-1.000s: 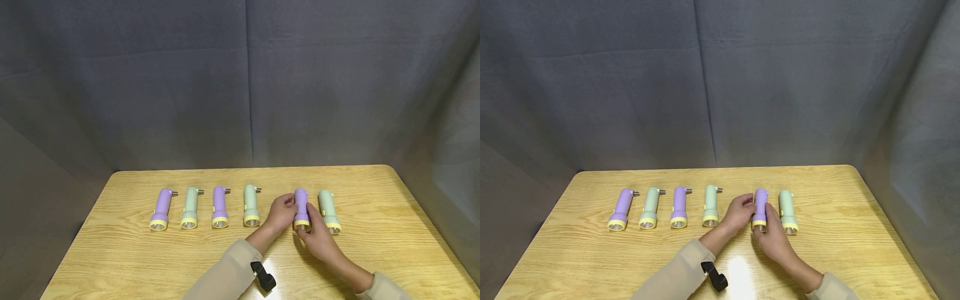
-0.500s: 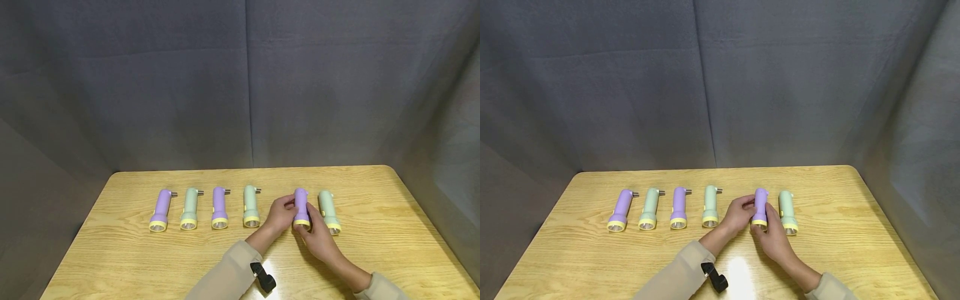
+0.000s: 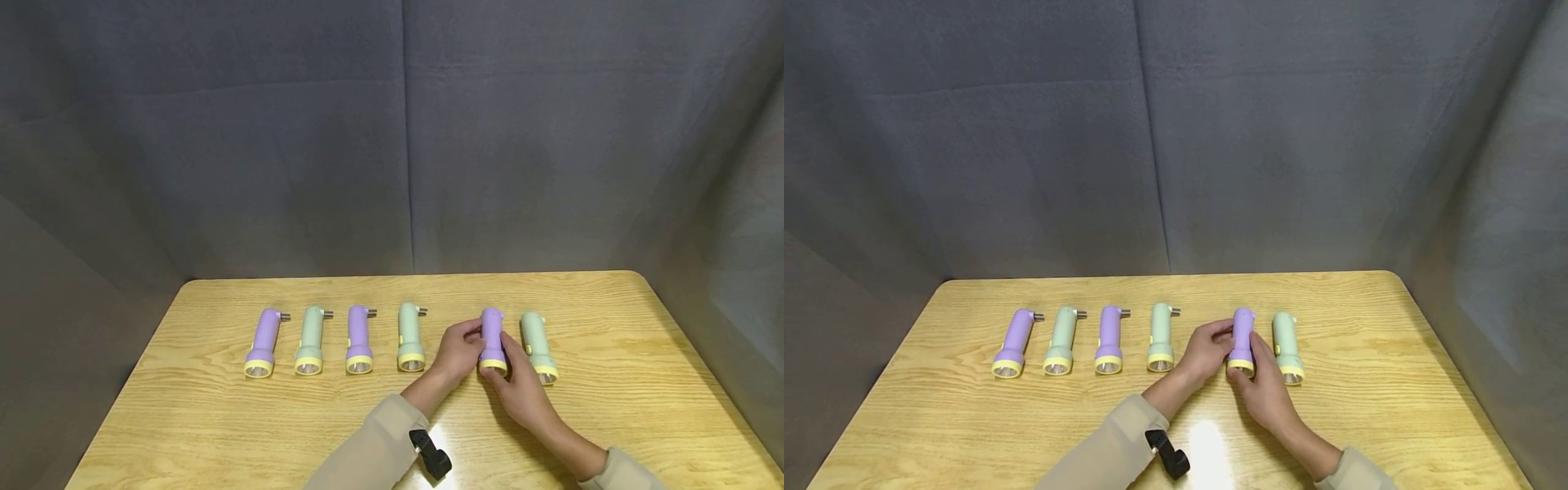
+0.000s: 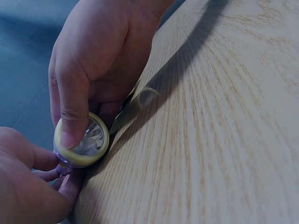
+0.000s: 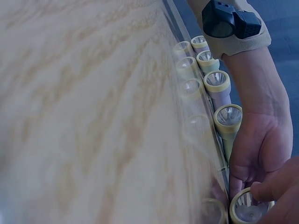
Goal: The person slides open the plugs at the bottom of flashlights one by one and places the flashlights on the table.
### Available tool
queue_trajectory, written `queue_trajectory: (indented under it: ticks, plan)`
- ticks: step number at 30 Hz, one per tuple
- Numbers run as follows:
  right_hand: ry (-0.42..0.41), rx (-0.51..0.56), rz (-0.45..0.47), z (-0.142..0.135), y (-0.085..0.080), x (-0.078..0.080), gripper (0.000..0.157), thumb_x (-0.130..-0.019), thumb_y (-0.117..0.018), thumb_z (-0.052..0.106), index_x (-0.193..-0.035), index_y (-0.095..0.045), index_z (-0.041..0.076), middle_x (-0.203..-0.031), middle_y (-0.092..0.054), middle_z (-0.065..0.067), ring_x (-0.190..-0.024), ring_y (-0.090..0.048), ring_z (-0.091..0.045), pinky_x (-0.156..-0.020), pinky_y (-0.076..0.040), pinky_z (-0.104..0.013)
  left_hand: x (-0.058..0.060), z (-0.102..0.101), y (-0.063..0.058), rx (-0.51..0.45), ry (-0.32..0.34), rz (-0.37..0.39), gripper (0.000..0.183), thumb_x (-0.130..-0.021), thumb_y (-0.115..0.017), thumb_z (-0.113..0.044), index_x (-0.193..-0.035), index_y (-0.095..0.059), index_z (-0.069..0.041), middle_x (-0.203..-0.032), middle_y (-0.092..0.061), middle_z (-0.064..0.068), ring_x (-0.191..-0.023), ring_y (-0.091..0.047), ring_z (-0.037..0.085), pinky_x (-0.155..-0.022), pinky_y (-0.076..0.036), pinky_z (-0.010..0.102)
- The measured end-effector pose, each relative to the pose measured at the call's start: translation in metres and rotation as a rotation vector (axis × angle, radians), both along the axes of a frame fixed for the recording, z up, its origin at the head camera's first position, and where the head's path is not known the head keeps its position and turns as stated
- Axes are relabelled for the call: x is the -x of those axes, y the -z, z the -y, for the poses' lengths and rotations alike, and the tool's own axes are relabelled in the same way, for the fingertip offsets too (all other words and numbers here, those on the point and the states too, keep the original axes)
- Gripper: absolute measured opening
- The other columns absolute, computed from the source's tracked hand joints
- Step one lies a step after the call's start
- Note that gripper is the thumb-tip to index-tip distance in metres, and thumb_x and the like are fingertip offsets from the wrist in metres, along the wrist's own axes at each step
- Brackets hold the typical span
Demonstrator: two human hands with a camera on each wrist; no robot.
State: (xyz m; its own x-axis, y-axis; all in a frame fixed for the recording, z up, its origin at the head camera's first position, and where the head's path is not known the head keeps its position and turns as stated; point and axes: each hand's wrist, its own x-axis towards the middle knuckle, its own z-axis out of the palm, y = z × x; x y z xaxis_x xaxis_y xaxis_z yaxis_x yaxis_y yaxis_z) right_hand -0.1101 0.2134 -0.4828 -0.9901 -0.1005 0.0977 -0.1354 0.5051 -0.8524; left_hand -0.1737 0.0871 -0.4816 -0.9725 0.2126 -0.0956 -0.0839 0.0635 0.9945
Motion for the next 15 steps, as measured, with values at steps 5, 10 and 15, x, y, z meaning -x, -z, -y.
queue_trajectory:
  ticks: [5, 10, 15]
  plan:
    - [-0.004, 0.008, -0.003, -0.0007, 0.0001, -0.0004, 0.071, -0.099, -0.062, -0.001, -0.153, -0.018, -0.017, -0.158, -0.023, -0.037, -0.145, -0.027, -0.051, -0.117, -0.027, -0.056, -0.0002, -0.0003, 0.0001, -0.011, -0.005, 0.007, 0.038, -0.097, -0.057, 0.009, -0.135, -0.059, 0.008, -0.127, -0.067, 0.021, -0.115, -0.066, 0.027, -0.097, -0.055, 0.032]
    - [0.002, 0.001, 0.001, -0.0004, 0.0013, 0.0003, 0.071, -0.099, -0.062, 0.000, -0.154, -0.018, -0.017, -0.158, -0.024, -0.036, -0.145, -0.029, -0.050, -0.117, -0.028, -0.053, -0.0014, -0.0005, -0.0007, -0.020, -0.016, 0.020, 0.038, -0.097, -0.057, 0.009, -0.135, -0.059, 0.009, -0.127, -0.067, 0.020, -0.115, -0.066, 0.026, -0.097, -0.055, 0.031]
    - [0.001, 0.004, -0.004, -0.0006, 0.0024, 0.0010, 0.071, -0.099, -0.062, -0.002, -0.153, -0.018, -0.017, -0.157, -0.025, -0.036, -0.144, -0.029, -0.050, -0.116, -0.029, -0.051, -0.0024, -0.0009, -0.0009, -0.020, -0.021, 0.025, 0.038, -0.097, -0.057, 0.010, -0.134, -0.060, 0.008, -0.126, -0.067, 0.019, -0.115, -0.065, 0.025, -0.096, -0.055, 0.030]
